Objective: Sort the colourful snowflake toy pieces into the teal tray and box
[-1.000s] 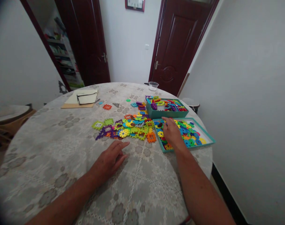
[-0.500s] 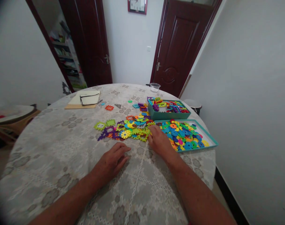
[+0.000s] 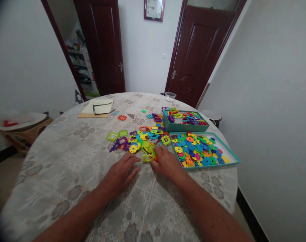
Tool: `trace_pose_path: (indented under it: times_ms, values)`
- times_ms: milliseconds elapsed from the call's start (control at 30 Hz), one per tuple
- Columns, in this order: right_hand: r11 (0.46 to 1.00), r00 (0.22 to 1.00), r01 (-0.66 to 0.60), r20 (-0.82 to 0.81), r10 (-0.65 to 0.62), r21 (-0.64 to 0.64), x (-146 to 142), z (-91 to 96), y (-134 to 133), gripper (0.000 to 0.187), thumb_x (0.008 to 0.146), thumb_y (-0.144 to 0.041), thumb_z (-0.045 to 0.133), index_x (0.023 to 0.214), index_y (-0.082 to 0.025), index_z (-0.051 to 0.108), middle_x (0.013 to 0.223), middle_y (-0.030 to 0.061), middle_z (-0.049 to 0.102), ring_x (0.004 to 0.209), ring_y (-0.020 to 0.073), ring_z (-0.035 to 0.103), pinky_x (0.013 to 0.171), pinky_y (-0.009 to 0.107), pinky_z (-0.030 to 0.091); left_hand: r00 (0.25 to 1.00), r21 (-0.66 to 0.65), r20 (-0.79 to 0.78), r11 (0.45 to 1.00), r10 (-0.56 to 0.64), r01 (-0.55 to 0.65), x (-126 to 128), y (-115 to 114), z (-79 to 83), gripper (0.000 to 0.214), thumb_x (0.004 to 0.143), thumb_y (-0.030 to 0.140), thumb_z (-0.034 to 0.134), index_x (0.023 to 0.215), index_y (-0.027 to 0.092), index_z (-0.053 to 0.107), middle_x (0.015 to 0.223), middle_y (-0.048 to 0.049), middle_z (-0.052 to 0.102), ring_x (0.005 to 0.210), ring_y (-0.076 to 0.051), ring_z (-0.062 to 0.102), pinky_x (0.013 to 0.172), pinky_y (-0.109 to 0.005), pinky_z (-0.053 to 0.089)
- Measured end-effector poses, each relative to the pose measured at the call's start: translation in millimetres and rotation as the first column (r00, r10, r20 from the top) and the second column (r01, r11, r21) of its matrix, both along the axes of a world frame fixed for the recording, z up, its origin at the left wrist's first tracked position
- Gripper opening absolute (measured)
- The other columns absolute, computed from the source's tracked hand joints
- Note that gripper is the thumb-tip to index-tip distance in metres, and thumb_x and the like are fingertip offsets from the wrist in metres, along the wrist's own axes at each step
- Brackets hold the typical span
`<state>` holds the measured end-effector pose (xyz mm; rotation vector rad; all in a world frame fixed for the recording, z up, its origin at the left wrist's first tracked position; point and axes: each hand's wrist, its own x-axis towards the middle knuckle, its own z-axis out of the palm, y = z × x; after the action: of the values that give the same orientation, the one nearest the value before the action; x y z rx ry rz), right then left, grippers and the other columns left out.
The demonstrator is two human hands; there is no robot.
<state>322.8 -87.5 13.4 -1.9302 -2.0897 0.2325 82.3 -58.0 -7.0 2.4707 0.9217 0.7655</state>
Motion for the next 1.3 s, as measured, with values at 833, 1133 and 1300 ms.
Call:
trace_pose_path:
  times_ms: [833,1133,1300]
  values:
    - [0.981,0.97,-0.135,-0.221,0.102,-0.14,4,3.6,-5,0.035,0.088,-0.033,0.072,0.12,-0.022,0.064,0.118,0.009,0.069,0.101,0.0235,0.065,0.087,0.033,0.046,0.997,-0.087,-0.071,0.996,-0.003,-0.003,0,1,-1.2,0.026,0.089,0.02,0.07,0.115,0.022,0.062,0.12,-0.0087,0.065,0.116,-0.027,0.06,0.105,-0.044,0.049]
    - [0.977,0.947,-0.157,-0.304,0.107,-0.142,-12,6.1,-9,0.016,0.085,-0.017,0.063,0.099,-0.022,0.058,0.091,0.0008,0.064,0.079,0.0165,0.056,0.067,0.027,0.036,0.995,-0.118,-0.101,0.993,0.008,-0.02,1,0,-4.0,0.042,0.092,0.026,0.07,0.132,0.019,0.058,0.128,-0.0129,0.064,0.121,-0.03,0.059,0.107,-0.046,0.046]
    - [0.976,0.959,-0.184,-0.239,0.151,-0.121,-16,7.6,-10,0.009,0.084,-0.015,0.062,0.086,-0.021,0.055,0.089,0.0018,0.061,0.08,0.0168,0.053,0.068,0.027,0.033,0.988,-0.139,-0.155,0.99,0.004,-0.026,1,0,-0.8,0.022,0.093,0.028,0.068,0.112,0.019,0.061,0.116,-0.0109,0.065,0.109,-0.028,0.06,0.097,-0.043,0.049]
